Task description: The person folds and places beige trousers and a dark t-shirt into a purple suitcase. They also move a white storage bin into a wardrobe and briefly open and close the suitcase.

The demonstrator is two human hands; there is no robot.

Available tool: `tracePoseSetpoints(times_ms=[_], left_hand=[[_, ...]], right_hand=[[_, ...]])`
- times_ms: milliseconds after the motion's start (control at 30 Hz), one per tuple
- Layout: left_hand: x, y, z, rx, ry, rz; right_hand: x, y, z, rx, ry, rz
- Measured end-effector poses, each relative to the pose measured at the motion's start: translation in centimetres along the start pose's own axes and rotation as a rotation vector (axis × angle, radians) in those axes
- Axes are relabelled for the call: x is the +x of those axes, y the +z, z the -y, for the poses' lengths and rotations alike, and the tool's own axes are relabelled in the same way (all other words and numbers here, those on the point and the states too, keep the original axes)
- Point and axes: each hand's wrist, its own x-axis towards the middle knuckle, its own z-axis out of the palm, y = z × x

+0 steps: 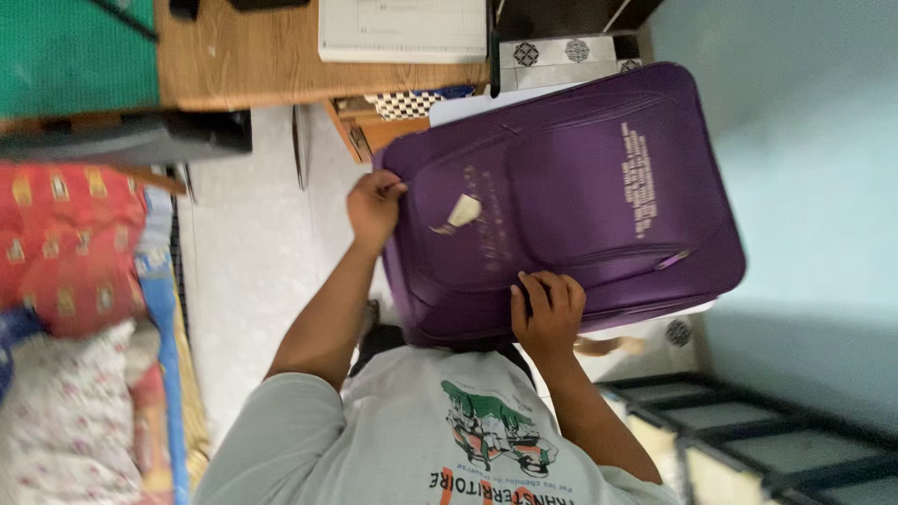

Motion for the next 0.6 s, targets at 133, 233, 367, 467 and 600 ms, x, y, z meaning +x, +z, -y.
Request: tracePoseSetpoints(times_ms=[133,233,367,467,600], left_hand=[[2.6,-1.2,1.7,-0.057,-0.014,0.306],[4.0,-2.2,0.6,-0.121,0.161,0.346],[3.2,-4.7,0.2,-0.148,0.085,0.407],[0.3,-5.8,-0.2,-0.203,0.16,0.337],[-4.6,-8.0,-1.0,-0.256,0.491,0.556]], right_hand=[[0.2,4.1,8.4,-0.046,0.145,0.009],[2.1,5.9,12.4,-0.191,0.229,0.075],[2.6,6.2,14.7,-0.3,0.183,0.085],[2.0,6.0,13.9,-0.354,0.064,0.102],[0.6,6.6,13.7,-0.292,0.004,0.061]])
